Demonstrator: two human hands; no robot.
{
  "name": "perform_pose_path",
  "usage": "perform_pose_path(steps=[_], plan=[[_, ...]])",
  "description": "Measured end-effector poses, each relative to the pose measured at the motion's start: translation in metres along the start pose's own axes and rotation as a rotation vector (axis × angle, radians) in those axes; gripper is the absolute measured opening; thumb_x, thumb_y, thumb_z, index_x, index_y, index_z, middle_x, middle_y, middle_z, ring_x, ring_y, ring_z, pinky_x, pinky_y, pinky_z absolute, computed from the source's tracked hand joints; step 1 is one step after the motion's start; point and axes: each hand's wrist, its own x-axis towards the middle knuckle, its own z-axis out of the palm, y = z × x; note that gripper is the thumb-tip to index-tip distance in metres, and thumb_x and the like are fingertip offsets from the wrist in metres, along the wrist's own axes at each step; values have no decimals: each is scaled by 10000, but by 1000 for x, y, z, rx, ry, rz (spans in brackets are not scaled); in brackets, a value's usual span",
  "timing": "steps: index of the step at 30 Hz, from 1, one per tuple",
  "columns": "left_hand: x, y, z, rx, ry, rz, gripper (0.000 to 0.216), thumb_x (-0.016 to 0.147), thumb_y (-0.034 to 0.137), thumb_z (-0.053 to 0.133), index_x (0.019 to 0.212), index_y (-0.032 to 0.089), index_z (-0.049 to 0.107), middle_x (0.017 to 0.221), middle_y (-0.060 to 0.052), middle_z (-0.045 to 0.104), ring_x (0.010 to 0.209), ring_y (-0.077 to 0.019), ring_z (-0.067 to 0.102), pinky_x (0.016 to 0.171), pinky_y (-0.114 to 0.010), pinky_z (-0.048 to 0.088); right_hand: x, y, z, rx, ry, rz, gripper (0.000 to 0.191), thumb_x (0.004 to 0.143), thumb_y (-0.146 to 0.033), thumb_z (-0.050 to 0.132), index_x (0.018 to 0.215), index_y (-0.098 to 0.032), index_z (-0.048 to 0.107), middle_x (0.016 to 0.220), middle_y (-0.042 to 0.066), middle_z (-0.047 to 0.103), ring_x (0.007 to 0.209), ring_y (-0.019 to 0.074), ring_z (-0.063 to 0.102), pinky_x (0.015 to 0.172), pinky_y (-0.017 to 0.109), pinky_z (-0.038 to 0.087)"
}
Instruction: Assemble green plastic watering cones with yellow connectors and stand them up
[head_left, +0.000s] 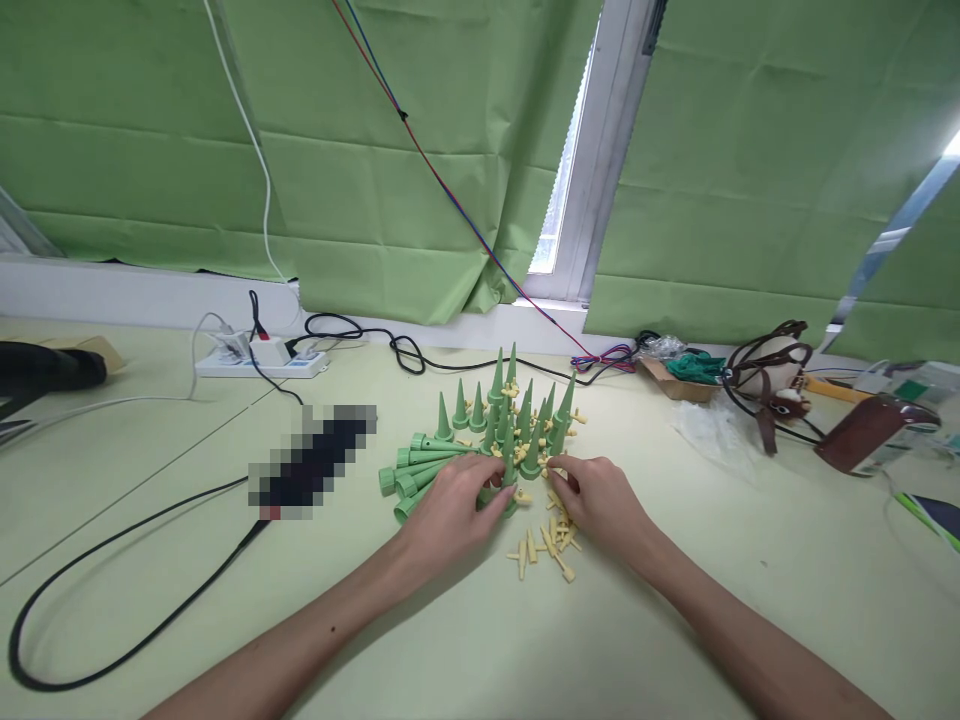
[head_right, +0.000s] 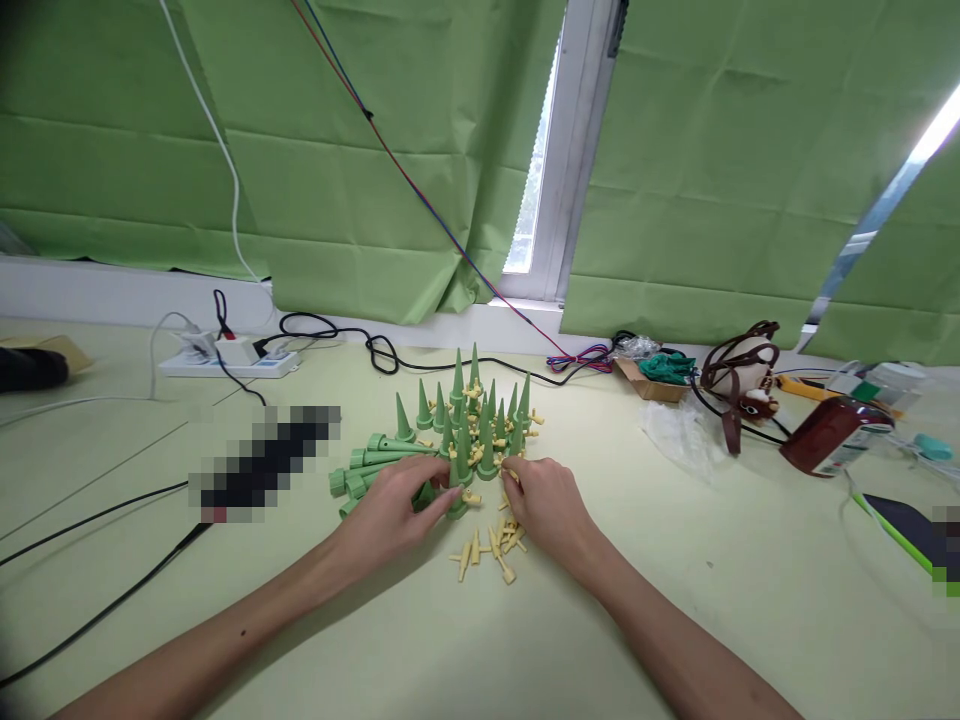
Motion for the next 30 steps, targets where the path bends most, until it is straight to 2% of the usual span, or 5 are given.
perform_pose_path(steps=[9,14,20,25,30], plan=[[-1,1,0,11,16,-5,200,935,324,527,816,175,587,797,-38,640,781,-221,589,689,-310,406,1,-4,-2,-62,-79,37,228,935,-152,507,944,-208,729,597,26,655,585,195,590,536,260,278],[-1,2,0,10,20,-20,255,946,371,532,784,177,561,789,-29,624,774,-208,579,693,-311,410,1,-7,-5,-105,-143,80,241,961,-186,486,872,-208,710,598,18,636,596,181,572,538,258,265],[-2,3,-2,-100,161,-22,263,960,416,530,832,185,535,721,7,547,669,-150,513,617,-264,395,1,-5,-3,-115,-151,76,263,979,-207,473,801,-211,666,596,11,630,596,175,559,538,257,243],[-3,5,-4,-181,314,159,265,985,287,501,743,178,489,640,31,472,591,-107,439,553,-224,354,0,-5,-1,-114,-154,69,284,974,-194,485,730,-205,632,589,11,619,598,171,555,536,253,235],[-4,8,-3,-148,341,329,233,963,185,529,732,162,514,617,32,486,554,-91,421,529,-216,334,1,-5,-1,-96,-164,76,247,973,-211,510,776,-210,660,623,19,649,617,175,575,541,248,237]])
